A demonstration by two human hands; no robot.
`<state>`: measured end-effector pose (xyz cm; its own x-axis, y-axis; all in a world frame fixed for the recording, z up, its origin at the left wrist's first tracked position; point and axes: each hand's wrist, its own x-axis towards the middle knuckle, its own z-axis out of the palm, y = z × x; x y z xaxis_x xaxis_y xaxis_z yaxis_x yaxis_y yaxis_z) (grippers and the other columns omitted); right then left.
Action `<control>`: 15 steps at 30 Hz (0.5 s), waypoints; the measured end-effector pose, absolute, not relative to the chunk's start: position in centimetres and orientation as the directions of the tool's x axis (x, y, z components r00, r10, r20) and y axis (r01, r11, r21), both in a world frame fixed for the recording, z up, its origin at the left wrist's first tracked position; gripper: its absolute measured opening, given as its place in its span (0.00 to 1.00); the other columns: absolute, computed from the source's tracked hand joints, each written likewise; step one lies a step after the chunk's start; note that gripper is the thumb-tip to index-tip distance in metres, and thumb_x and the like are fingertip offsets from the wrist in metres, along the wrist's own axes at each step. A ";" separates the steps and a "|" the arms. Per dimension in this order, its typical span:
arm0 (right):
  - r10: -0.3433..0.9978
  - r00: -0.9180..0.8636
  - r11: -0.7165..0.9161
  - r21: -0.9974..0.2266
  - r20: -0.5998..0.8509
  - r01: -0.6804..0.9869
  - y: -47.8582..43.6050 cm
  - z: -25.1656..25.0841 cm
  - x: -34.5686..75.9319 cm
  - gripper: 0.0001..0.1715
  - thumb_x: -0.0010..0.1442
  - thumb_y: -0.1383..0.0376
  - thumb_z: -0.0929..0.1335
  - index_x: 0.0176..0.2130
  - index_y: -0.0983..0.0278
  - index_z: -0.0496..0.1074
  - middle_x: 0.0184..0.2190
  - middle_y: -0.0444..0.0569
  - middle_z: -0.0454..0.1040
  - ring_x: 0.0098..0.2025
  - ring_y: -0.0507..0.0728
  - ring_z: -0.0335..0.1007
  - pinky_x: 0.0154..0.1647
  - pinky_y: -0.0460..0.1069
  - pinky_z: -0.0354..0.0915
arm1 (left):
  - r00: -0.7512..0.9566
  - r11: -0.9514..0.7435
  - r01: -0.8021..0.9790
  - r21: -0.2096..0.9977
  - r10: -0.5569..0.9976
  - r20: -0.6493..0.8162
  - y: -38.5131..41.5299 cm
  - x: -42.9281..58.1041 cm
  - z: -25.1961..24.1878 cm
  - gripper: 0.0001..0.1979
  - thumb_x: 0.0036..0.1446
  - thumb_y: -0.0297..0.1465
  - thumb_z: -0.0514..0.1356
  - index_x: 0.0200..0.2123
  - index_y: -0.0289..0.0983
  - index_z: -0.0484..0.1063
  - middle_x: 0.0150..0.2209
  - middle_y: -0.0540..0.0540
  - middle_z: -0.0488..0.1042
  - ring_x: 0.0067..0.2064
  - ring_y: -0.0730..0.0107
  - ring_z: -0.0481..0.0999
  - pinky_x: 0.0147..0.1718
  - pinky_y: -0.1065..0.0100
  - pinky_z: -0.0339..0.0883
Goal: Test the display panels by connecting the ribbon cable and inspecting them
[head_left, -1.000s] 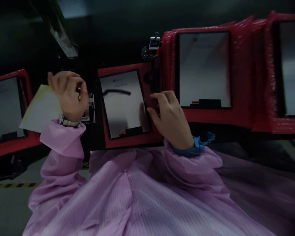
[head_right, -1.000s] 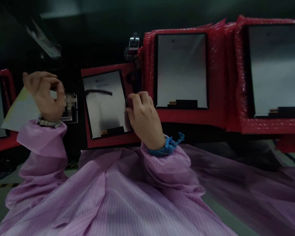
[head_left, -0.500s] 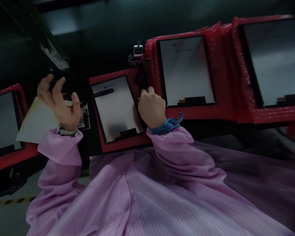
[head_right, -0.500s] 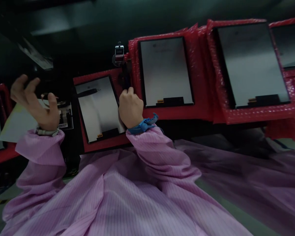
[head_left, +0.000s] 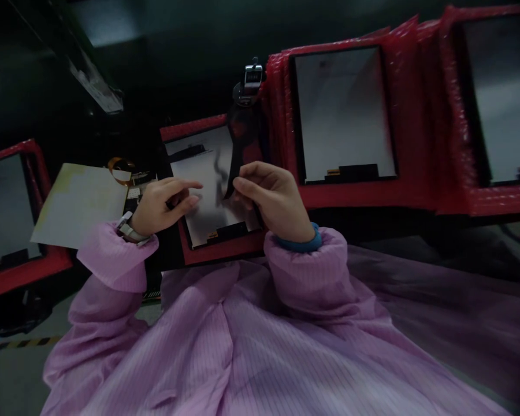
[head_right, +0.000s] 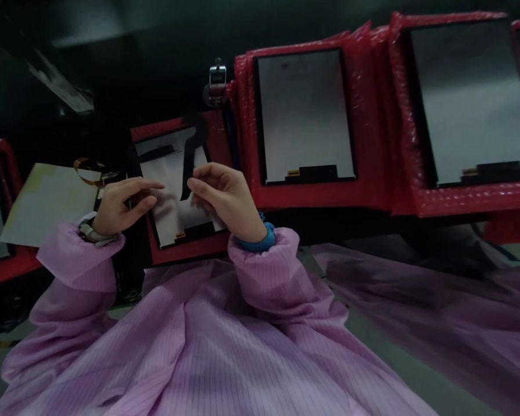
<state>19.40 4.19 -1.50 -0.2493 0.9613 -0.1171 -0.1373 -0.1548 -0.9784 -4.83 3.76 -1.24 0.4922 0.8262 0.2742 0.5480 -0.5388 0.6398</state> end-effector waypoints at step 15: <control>0.907 -0.421 -0.053 -0.990 0.007 -0.132 3.5 -3.6 17.2 0.13 0.58 0.60 0.73 0.33 0.63 0.66 0.26 0.40 0.68 0.23 0.46 0.61 0.22 0.43 0.59 | 0.561 -0.478 0.553 0.683 0.819 0.119 3.5 -3.6 -1.8 0.11 0.62 0.35 0.59 0.34 0.34 0.77 0.23 0.51 0.72 0.23 0.77 0.68 0.24 0.75 0.59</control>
<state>17.17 3.53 -3.61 -0.4209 0.9071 0.0075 -0.1324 -0.0533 -0.9898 -3.63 3.49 -1.80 0.5610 0.8192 0.1190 0.5526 -0.4777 0.6829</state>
